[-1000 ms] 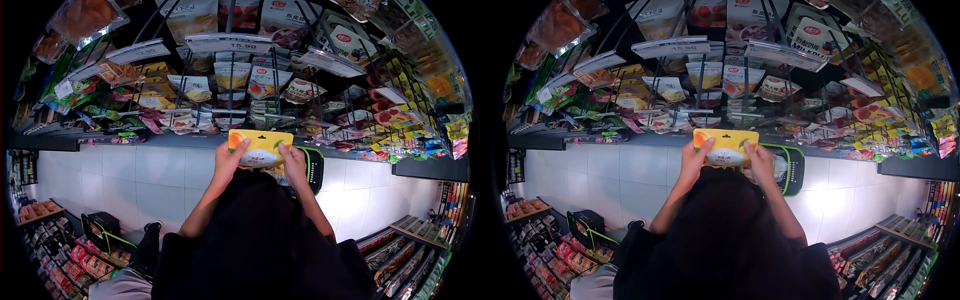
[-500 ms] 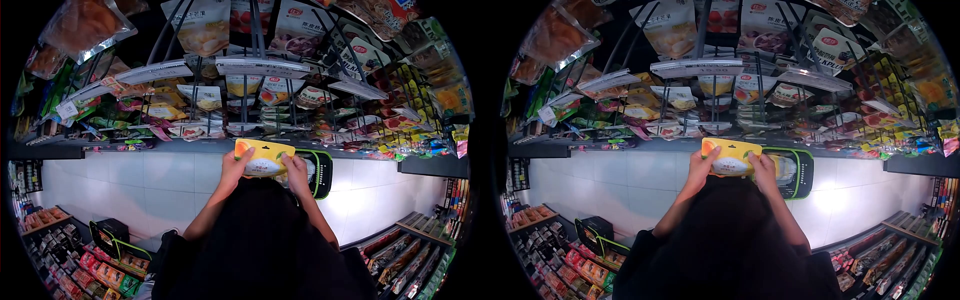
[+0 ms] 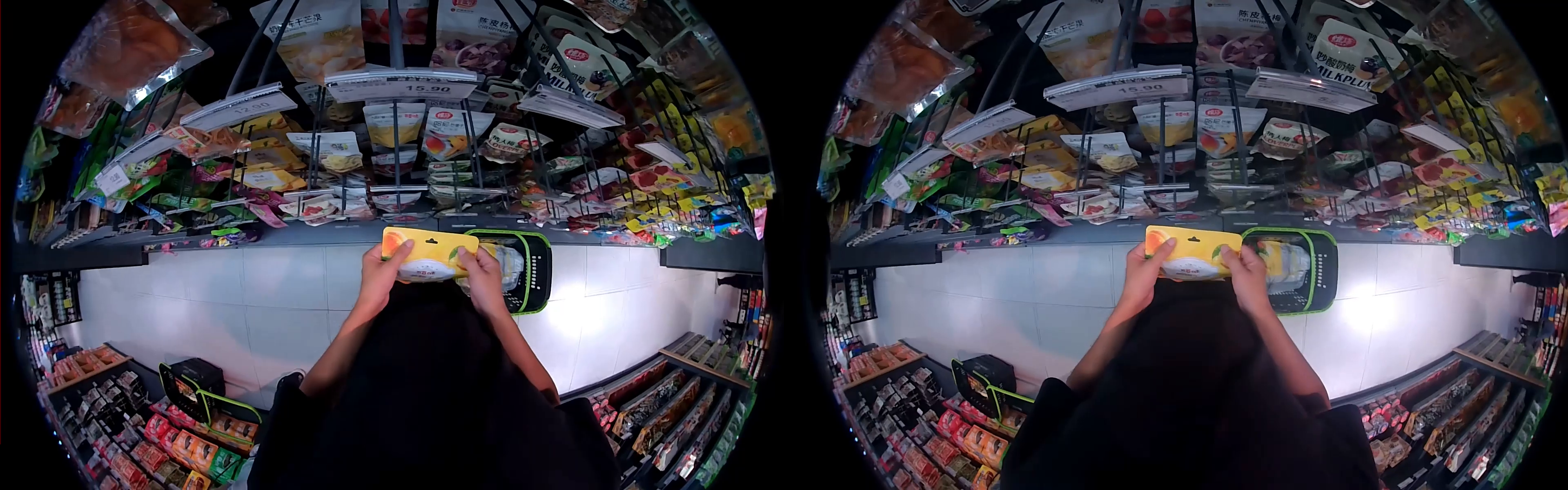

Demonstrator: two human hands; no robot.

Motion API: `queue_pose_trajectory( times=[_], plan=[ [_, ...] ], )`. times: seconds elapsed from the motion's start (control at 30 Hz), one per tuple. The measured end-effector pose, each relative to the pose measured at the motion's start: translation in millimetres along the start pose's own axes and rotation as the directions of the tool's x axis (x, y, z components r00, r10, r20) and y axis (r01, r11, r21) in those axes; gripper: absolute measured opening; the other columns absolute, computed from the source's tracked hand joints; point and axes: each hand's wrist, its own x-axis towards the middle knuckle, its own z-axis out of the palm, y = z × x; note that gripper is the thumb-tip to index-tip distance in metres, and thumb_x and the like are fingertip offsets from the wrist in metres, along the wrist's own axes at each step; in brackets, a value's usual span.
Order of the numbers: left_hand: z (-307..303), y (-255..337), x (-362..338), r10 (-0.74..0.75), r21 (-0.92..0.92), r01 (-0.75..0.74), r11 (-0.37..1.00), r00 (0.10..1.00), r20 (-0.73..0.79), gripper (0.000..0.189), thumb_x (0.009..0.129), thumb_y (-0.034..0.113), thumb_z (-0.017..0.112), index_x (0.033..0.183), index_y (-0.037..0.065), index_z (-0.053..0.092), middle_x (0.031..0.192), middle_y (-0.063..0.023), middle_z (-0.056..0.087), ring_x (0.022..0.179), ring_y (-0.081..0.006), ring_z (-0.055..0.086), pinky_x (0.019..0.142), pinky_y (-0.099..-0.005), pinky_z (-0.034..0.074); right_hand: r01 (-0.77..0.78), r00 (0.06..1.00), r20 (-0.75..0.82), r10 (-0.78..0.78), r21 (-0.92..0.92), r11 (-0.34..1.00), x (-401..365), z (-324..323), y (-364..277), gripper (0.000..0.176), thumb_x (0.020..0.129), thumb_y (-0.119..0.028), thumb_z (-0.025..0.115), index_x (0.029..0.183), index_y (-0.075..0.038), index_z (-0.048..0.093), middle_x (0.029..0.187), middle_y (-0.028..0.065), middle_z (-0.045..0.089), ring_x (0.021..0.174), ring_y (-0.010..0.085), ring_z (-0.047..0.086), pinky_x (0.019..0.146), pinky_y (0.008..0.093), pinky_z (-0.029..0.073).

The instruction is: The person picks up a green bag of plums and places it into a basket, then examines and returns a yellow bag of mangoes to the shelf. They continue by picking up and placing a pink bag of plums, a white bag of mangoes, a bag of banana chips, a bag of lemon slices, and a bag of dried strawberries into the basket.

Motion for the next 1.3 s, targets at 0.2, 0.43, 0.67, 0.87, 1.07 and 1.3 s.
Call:
queue_pose_trajectory(
  times=[0.2, 0.43, 0.67, 0.87, 1.07, 1.3],
  plan=[
    [-4, -3, -27, 0.15, 0.053, -0.145, 0.988, 0.982, -0.117, 0.023, 0.089, 0.009, 0.07, 0.106, -0.003, 0.062, 0.098, -0.008, 0.069, 0.083, -0.0124, 0.066, 0.075, -0.0251, 0.053, -0.046, 0.991, 0.123, 0.052, -0.051, 0.998, -2, -6, 23, 0.02, 0.097, -0.019, 0.06, 0.1, 0.0, 0.065, 0.088, -0.0009, 0.065, 0.078, 0.0036, 0.054, 0.071, 0.0204, 0.043],
    [-11, -2, -57, 0.214, 0.177, -0.168, 0.97, 0.936, -0.28, 0.026, 0.082, 0.004, 0.076, 0.102, -0.002, 0.06, 0.097, -0.0083, 0.068, 0.085, -0.0116, 0.065, 0.077, -0.0248, 0.052, -0.017, 0.962, 0.272, 0.035, -0.071, 0.997, -15, 17, 31, 0.024, 0.097, -0.021, 0.061, 0.103, 0.001, 0.067, 0.084, -0.003, 0.064, 0.073, 0.0021, 0.052, 0.067, 0.0205, 0.043],
    [-33, 2, -33, 0.334, 0.239, -0.28, 0.93, 0.914, -0.231, 0.034, 0.08, 0.006, 0.079, 0.103, -0.003, 0.057, 0.096, -0.0095, 0.068, 0.085, -0.0122, 0.064, 0.076, -0.0256, 0.053, 0.093, 0.963, 0.266, -0.05, -0.152, 0.984, -5, 37, 32, 0.025, 0.096, -0.02, 0.062, 0.107, 0.002, 0.067, 0.083, -0.0023, 0.065, 0.072, 0.0027, 0.052, 0.065, 0.0216, 0.044],
    [-85, 13, -1, 0.337, 0.349, -0.247, 0.904, 0.914, -0.226, 0.047, 0.073, 0.019, 0.087, 0.099, -0.003, 0.056, 0.092, -0.01, 0.068, 0.079, -0.0134, 0.065, 0.07, -0.0271, 0.054, 0.098, 0.974, 0.222, -0.044, -0.242, 0.965, 4, 79, 34, 0.025, 0.095, -0.02, 0.064, 0.103, 0.003, 0.069, 0.083, -0.0012, 0.066, 0.073, 0.0041, 0.055, 0.067, 0.0216, 0.045],
    [-159, 33, 28, 0.336, 0.338, -0.227, 0.913, 0.888, -0.313, 0.057, 0.068, 0.028, 0.09, 0.101, -0.004, 0.055, 0.091, -0.0117, 0.068, 0.081, -0.0154, 0.065, 0.072, -0.0291, 0.053, 0.207, 0.958, 0.268, -0.105, -0.388, 0.898, 36, 158, 54, 0.03, 0.093, -0.026, 0.065, 0.088, 0.004, 0.066, 0.068, 0.0017, 0.06, 0.063, 0.0062, 0.048, 0.057, 0.0267, 0.041],
    [-257, 54, 77, 0.442, 0.396, -0.288, 0.872, 0.809, -0.387, 0.058, 0.067, 0.029, 0.09, 0.1, -0.004, 0.056, 0.093, -0.0133, 0.068, 0.081, -0.0177, 0.064, 0.073, -0.0308, 0.052, 0.335, 0.915, 0.361, -0.179, -0.436, 0.835, 92, 265, 83, 0.036, 0.093, -0.03, 0.062, 0.08, 0.004, 0.062, 0.062, 0.0118, 0.057, 0.058, 0.0144, 0.049, 0.056, 0.034, 0.042]
  ],
)
